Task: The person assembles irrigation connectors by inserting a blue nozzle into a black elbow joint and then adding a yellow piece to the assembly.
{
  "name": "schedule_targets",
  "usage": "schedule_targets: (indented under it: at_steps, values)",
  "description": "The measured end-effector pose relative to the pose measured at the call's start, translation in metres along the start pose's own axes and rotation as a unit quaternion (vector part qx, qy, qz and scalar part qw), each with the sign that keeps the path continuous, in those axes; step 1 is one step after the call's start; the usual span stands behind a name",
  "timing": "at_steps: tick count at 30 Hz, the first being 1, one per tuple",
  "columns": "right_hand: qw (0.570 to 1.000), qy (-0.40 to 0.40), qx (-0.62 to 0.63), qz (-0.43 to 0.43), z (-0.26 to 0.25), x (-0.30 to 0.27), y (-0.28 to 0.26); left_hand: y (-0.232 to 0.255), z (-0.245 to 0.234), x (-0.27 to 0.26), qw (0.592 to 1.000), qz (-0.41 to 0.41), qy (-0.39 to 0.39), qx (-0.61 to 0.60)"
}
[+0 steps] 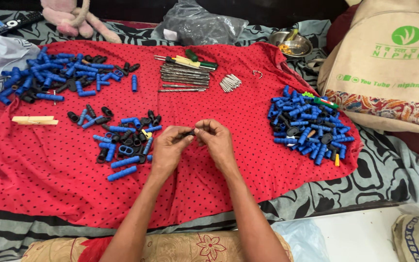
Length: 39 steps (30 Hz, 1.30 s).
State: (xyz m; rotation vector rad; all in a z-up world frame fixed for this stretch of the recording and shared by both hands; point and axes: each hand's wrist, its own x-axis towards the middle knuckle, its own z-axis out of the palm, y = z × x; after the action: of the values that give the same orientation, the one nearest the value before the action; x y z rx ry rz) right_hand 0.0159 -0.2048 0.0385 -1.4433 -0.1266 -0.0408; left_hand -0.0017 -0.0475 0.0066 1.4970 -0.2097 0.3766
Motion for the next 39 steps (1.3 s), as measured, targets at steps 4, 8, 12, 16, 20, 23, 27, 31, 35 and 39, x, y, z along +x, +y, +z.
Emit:
schedule_targets:
  at_steps: [4,8,12,16,20,23,27,31,35,39]
  values:
    - [1.0,-0.03,-0.006,-0.003,-0.035,0.014,0.0,-0.013,0.029,0.011,0.999,-0.023,-0.032,0.02]
    - [0.997,-0.013,-0.07,-0.019,-0.081,0.028,0.002,-0.031,0.07,0.025,0.995,0.045,-0.055,0.069]
    - [0.988,0.044,-0.148,-0.006,-0.126,0.027,-0.011,-0.047,0.129,0.032,0.994,0.018,-0.069,0.078]
    - [0.97,0.121,-0.21,0.007,-0.166,0.014,-0.031,-0.062,0.188,0.039,0.991,0.036,-0.113,0.068]
    - [0.953,0.191,-0.231,0.032,-0.196,0.005,-0.039,-0.064,0.231,0.037,0.981,0.103,-0.148,0.079]
    - [0.956,0.21,-0.199,0.052,-0.21,0.005,-0.037,-0.055,0.248,0.031,0.978,0.083,-0.158,0.105]
    - [0.941,0.254,-0.218,0.042,-0.215,0.005,-0.041,-0.036,0.252,0.025,0.985,0.109,-0.123,0.044]
    - [0.946,0.284,-0.155,0.004,-0.21,0.001,-0.051,-0.032,0.246,0.021,0.99,0.075,-0.111,0.053]
    - [0.954,0.266,-0.138,-0.016,-0.194,0.001,-0.057,-0.05,0.251,0.024,0.989,0.077,-0.123,0.029]
    - [0.963,0.232,-0.135,-0.011,-0.183,0.004,-0.054,-0.069,0.239,0.033,0.99,0.039,-0.137,-0.008]
